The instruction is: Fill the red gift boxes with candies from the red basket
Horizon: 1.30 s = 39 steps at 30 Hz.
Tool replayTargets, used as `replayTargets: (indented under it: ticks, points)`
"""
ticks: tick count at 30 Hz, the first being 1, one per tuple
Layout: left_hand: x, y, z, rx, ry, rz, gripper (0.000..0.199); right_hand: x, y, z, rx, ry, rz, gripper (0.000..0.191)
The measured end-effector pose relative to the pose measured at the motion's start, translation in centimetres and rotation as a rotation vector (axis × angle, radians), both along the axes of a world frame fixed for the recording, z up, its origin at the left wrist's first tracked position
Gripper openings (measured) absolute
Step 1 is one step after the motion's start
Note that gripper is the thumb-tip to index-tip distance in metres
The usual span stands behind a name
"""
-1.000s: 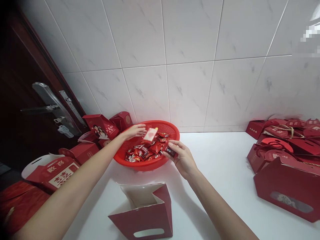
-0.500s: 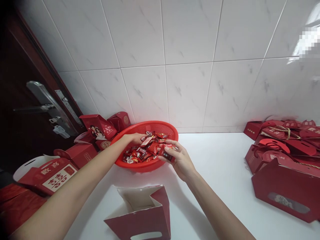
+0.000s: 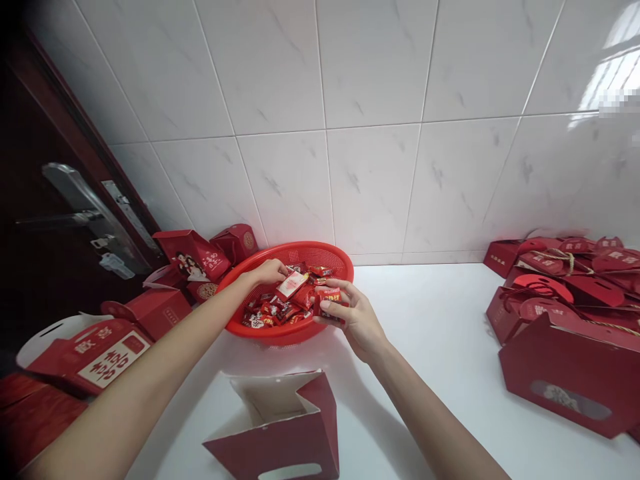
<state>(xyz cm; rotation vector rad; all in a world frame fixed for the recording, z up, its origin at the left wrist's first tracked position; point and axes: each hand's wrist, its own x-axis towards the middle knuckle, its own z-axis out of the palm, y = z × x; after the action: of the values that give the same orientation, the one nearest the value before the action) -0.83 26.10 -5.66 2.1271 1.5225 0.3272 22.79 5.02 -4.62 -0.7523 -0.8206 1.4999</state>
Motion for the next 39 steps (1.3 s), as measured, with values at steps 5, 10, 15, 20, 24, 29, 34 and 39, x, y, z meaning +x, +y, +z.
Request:
replayTargets:
  ticks: [5,10,15,20,24,29,34,39]
  points:
    - [0.2,0.8,0.6,0.057,-0.283,0.009,0.011,0.1,0.1,-0.1,0.005,-0.008,0.006,0.055]
    - [-0.1,1.4,1.0,0.080,-0.520,0.060,0.037,0.1,0.1,0.0,0.005,-0.013,0.003,0.054]
    - [-0.5,1.2,1.4,0.056,-0.699,0.112,0.051,0.1,0.2,-0.2,0.006,-0.009,0.001,0.054]
    - [0.0,0.4,2.4,0.023,-0.828,0.098,0.046,0.3,0.3,-0.2,0.016,-0.008,0.013,0.054]
    - [0.9,-1.0,3.4,-0.017,-0.973,0.061,0.046,0.3,0.6,0.1,0.054,0.004,0.027,0.053]
    - [2.4,-4.5,5.0,-0.147,-1.149,-0.087,0.046,-0.6,1.2,0.7,0.080,0.072,0.054,0.048]
    - [3.3,-8.3,6.1,-0.191,-1.163,-0.217,0.046,-2.1,2.1,1.7,-0.041,0.226,0.009,0.027]
    - [3.5,-10.6,6.7,-0.143,-0.955,-0.276,0.046,-3.1,2.8,2.1,-0.058,0.289,0.003,0.024]
